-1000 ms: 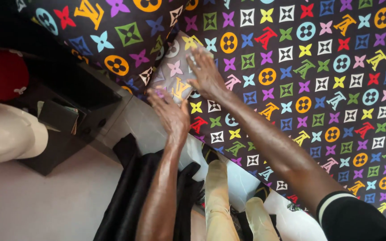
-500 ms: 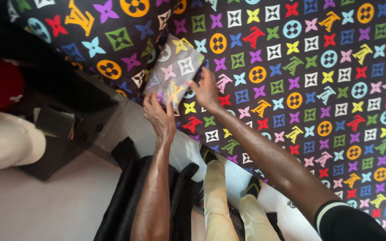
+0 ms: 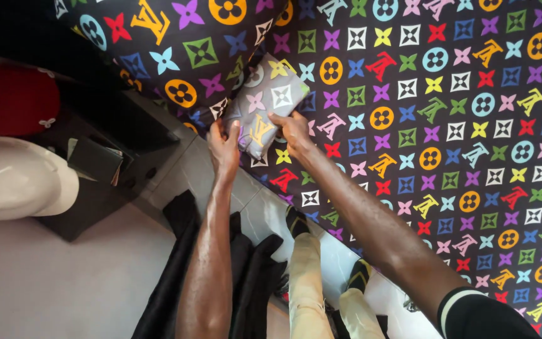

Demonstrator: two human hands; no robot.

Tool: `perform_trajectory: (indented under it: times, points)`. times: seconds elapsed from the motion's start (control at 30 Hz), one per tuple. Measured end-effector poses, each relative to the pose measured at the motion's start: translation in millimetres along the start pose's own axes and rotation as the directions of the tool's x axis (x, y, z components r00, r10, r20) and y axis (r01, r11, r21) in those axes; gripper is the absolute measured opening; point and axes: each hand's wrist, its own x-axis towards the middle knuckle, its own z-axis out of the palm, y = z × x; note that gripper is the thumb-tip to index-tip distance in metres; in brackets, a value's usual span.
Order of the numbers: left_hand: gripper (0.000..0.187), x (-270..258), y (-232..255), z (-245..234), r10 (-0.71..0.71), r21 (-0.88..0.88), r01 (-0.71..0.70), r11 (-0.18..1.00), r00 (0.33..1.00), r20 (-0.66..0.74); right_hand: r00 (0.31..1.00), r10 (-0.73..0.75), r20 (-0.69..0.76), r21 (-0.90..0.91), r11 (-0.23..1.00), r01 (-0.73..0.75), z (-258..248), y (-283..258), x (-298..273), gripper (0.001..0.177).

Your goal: The person is making a bed by tucking in a colorful patterned sheet.

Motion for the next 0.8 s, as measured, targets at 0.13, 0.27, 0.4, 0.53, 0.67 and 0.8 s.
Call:
perform_trajectory:
  times: [0.13, 0.27, 0.4, 0.53, 0.67, 0.8]
  points:
    - [0.062, -1.3, 32.0, -14.9, -0.047, 0.092, 0.049, 0.995, 0.999, -0.017, 0.989, -0.09, 0.115, 0.21, 0.976, 0.064, -0.7, 11.3, 8.5, 0.039]
    - [0.056, 22.2, 61.7, -23.8, 0.234, -0.205, -0.237, 0.95, 0.971, -0.037, 0.983, -0.015, 0.181, 0.285, 0.958, -0.038, -0.7, 2.4, 1.3, 0.037]
    - [0.052, 67.1, 62.9, -43.3, 0.366, -0.265, -0.406, 0.875, 0.911, -0.189, 0.978, -0.02, 0.208, 0.242, 0.97, -0.032, -3.8, 5.8, 4.5, 0.036]
    - [0.053, 79.6, 110.0, -83.6, 0.395, -0.202, -0.43, 0.88, 0.899, -0.192, 0.969, -0.107, 0.222, 0.307, 0.951, 0.035, 8.3, -8.9, 1.1, 0.04]
    - [0.062, 101.8, 108.5, -97.7, 0.399, -0.359, -0.429, 0.829, 0.903, -0.159, 0.931, -0.178, 0.317, 0.391, 0.919, 0.043, 45.2, -46.7, -13.2, 0.038]
    - [0.068, 108.9, 129.7, -104.4, 0.451, -0.385, -0.458, 0.801, 0.885, -0.116, 0.907, -0.203, 0.369, 0.389, 0.92, 0.048, 80.5, -75.1, -28.1, 0.037]
